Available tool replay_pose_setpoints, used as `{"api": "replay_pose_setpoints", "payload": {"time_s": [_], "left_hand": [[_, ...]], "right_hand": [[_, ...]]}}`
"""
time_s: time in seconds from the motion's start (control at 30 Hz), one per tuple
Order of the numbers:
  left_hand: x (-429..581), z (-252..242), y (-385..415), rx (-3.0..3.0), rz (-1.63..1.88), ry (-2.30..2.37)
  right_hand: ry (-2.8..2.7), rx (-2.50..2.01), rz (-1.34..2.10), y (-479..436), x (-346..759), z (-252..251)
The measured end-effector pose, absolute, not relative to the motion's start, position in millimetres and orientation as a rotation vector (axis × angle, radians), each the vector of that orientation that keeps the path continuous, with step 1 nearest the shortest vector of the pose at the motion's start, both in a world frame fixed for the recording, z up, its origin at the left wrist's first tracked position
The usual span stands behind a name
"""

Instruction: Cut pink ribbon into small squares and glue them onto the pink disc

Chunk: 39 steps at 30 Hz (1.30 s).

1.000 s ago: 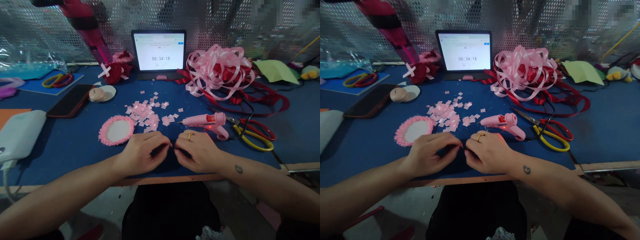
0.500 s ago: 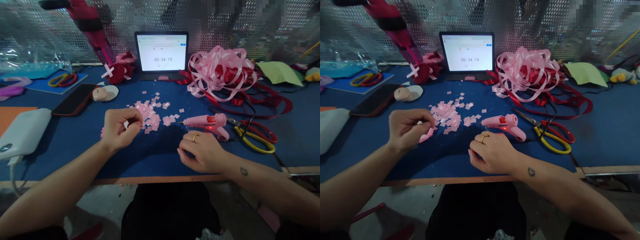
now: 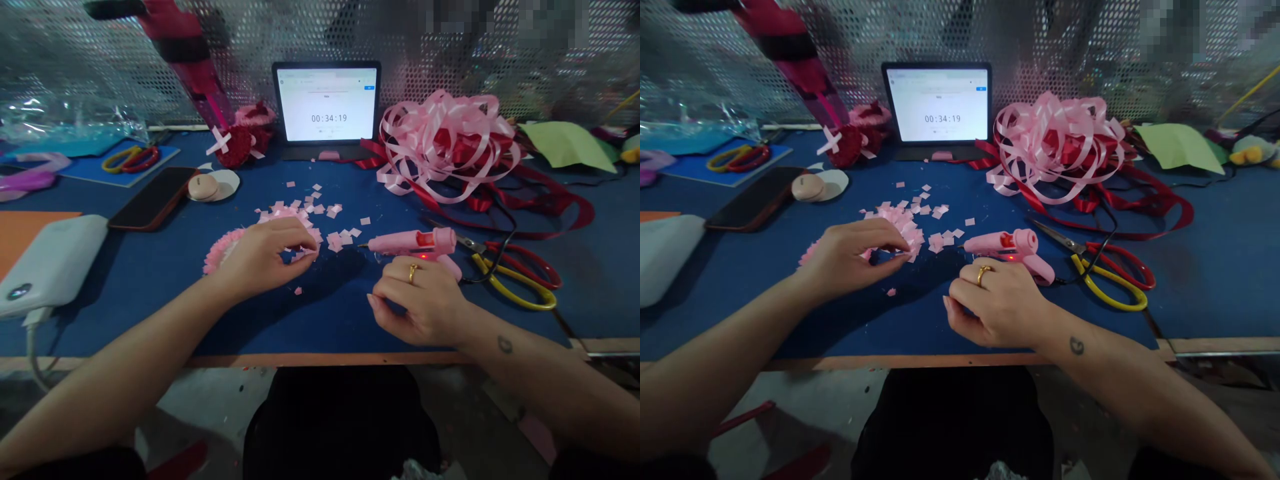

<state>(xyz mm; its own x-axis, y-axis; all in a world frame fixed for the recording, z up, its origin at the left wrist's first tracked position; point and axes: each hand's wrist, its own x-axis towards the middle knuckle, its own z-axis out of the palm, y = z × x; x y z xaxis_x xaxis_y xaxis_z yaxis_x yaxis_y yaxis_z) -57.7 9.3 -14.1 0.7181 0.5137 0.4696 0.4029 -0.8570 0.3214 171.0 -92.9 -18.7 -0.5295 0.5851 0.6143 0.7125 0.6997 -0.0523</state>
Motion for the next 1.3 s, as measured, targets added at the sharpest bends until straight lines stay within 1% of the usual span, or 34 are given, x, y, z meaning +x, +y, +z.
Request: {"api": "replay_pose_setpoints", "payload": {"time_s": [0.1,0.4,0.67,0.77,0.97,1.1,1.2,1.3], "left_hand": [[-60.4,-17.1,15.1,2.879,0.623,0.676],[-66.0,-20.7,19.2,3.071,0.463,0.75],[-65.7,-20.5,19.3,3.075,0.473,0.751],[-66.5,-17.6,18.0,3.048,0.435,0.769],[-67.0,-20.0,19.0,3.05,0.403,0.742],[-66.2,-22.5,19.8,3.1,0.457,0.703],[-66.3,-21.0,20.5,3.133,0.498,0.697],[-67.1,-18.6,22.2,3.11,0.578,0.686]], "right_hand": [[-2.285,-0.986,-0.276,-92.8,170.9,-17.6],[-2.266,-0.982,-0.309,-92.9,170.9,-15.8],[-2.268,-0.961,-0.365,-95.0,172.9,-13.6],[-2.263,-0.952,-0.402,-98.6,177.3,-7.8],[-2.207,-0.857,-0.359,-107.0,191.5,9.1],[-2.098,-0.766,-0.459,-115.3,203.1,14.0],[-2.059,-0.873,-0.487,-121.9,215.2,11.3],[-1.966,-1.141,-0.389,-123.9,229.6,6.1]]}}
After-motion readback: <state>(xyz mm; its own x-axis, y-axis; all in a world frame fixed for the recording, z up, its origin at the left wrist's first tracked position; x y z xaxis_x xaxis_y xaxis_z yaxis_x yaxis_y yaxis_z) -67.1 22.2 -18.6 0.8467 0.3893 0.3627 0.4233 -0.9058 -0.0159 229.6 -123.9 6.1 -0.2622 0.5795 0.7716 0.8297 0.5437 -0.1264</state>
